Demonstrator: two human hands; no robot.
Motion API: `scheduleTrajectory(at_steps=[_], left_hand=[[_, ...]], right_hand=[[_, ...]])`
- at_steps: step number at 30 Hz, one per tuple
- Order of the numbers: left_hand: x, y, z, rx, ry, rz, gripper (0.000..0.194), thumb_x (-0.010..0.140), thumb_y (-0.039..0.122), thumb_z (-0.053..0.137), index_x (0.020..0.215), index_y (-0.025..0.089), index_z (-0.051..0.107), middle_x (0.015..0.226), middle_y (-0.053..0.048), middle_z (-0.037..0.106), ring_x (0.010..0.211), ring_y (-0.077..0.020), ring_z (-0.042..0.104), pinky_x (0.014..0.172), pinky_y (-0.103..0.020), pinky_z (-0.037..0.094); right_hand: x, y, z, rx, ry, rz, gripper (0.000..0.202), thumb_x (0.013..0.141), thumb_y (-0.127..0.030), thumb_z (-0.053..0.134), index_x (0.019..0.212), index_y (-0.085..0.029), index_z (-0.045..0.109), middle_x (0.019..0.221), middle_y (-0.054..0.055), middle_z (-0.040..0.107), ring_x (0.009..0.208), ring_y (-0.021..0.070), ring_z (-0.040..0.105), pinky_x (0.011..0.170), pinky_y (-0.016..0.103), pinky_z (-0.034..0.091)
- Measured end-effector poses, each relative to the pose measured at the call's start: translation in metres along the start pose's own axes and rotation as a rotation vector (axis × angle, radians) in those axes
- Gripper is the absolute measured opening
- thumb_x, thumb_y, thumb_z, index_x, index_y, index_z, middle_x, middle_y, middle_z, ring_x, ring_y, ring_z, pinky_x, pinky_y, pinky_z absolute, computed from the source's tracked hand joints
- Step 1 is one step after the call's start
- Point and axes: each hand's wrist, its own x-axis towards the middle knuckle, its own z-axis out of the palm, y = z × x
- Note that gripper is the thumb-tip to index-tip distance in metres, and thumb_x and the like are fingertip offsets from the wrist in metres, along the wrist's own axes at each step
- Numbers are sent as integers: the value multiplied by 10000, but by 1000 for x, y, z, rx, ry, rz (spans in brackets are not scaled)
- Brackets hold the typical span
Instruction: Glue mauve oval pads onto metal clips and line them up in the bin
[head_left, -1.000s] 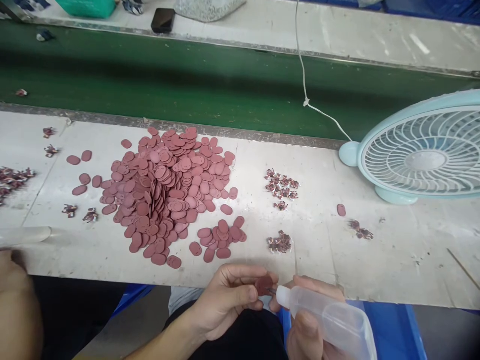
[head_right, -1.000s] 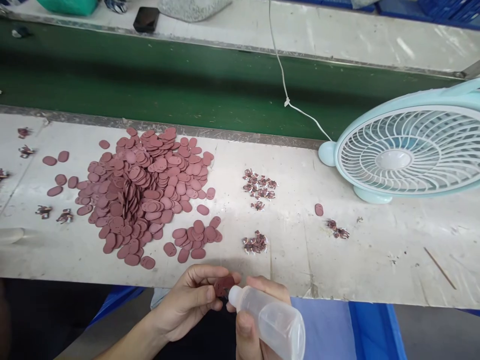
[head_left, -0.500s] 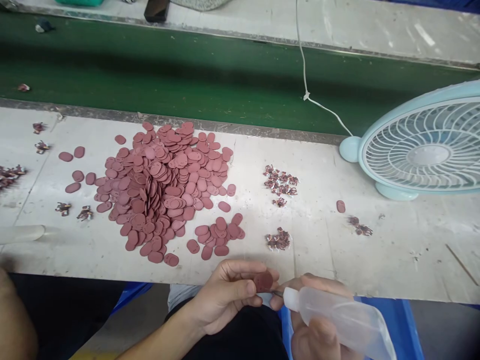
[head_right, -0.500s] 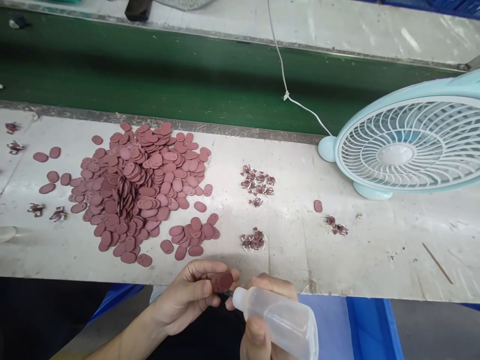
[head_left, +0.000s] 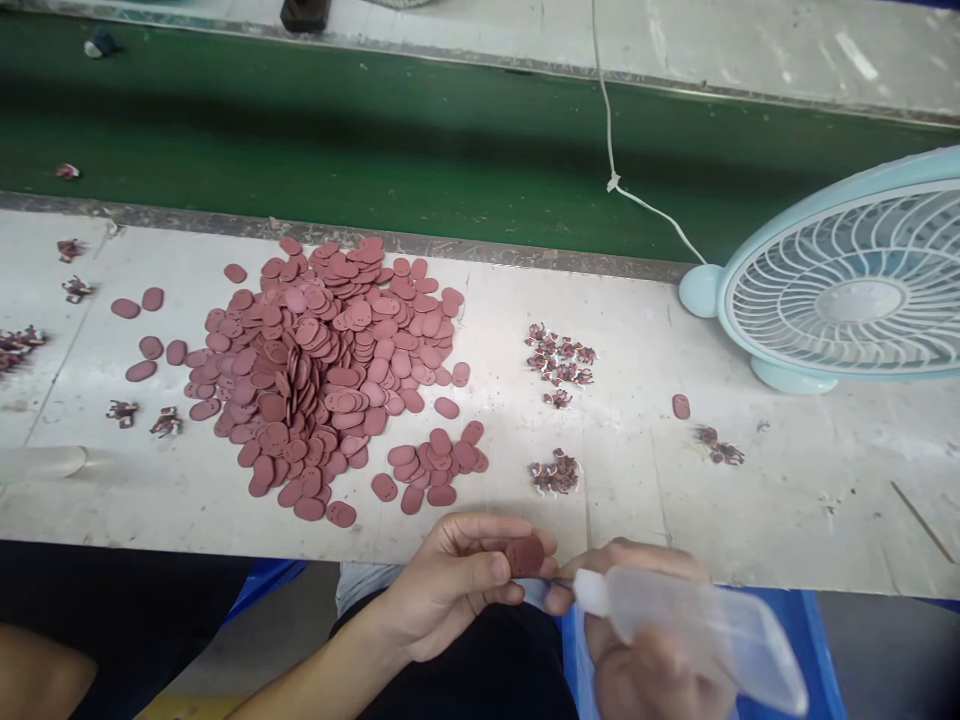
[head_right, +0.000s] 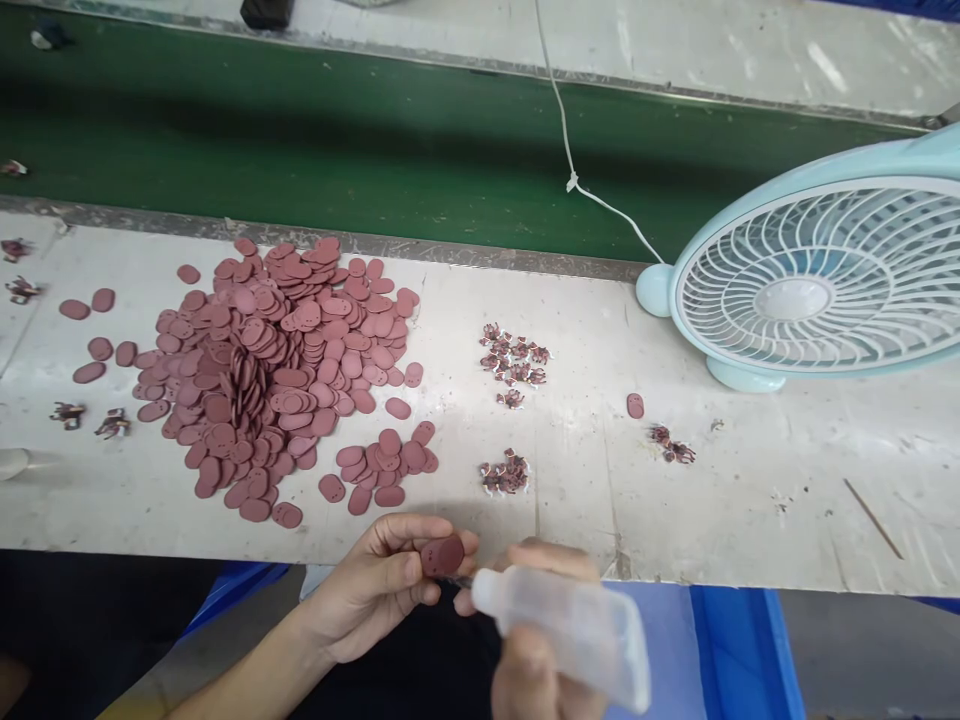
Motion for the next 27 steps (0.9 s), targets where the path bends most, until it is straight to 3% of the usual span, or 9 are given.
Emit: scheduleTrajectory(at_steps=[5,8,11,13,15,17,21,23,27], left_hand=[[-1,5,0,11,-31,23,251,811,186,822,1061,210,806,1149,-98,799,1030,-205,763,765,-172,576],[-2,6,-4,15,-8,28,243,829,178,804,1072,198,802,1150,-109,797,1036,-209,761,773,-175,575],[-4,8,-9,37,46,45,241,831,172,800,1072,186,800,1149,-116,797,1025,-218,764,762,-178,579],[-6,10,-13,47,88,64,243,831,177,801,1073,185,799,1153,-117,796,1023,-224,765,754,-181,583],[-8,12,-16,49,121,82,244,832,184,800,1076,186,797,1162,-119,793,1024,-224,765,748,-182,586],[-10,15,-19,52,144,92,244,835,190,798,1079,182,794,1171,-124,789,1024,-225,764,745,-187,588],[-13,17,-21,55,151,103,241,841,195,791,1081,177,789,1173,-133,787,1025,-231,762,742,-201,587],[-14,17,-21,52,150,109,239,839,187,792,1078,180,789,1167,-131,789,1026,-233,760,735,-202,583],[-15,16,-20,63,143,120,246,825,177,801,1071,183,791,1161,-123,792,1018,-229,760,725,-205,580]], right_hand=[[50,9,-47,984,52,315,303,892,-421,608,1071,-177,621,697,-15,540,516,114,580,399,201,519],[88,37,-81,1508,-211,548,251,895,-196,587,1135,-140,542,713,-43,502,571,86,602,436,125,521],[100,54,-98,1619,-416,635,228,886,-88,560,1106,-150,546,688,-64,434,533,78,556,399,115,478],[88,51,-91,1366,-361,411,310,881,-156,642,1178,-156,556,706,-68,429,483,59,482,336,99,392],[68,40,-72,818,-205,132,348,888,-262,688,1215,-196,591,702,-72,432,434,58,387,289,127,296],[52,28,-48,235,-122,11,263,876,-274,728,1130,-227,676,690,-56,474,466,88,397,346,184,338],[52,23,-14,-763,-190,-124,173,870,-342,758,979,-208,747,723,0,572,620,160,546,586,293,460],[61,29,-8,-1013,-239,-167,215,911,-402,699,966,-197,731,747,15,611,643,178,593,629,317,467],[69,37,-3,-1086,-260,-151,207,937,-388,649,908,-191,708,756,23,643,649,187,619,653,326,467]])
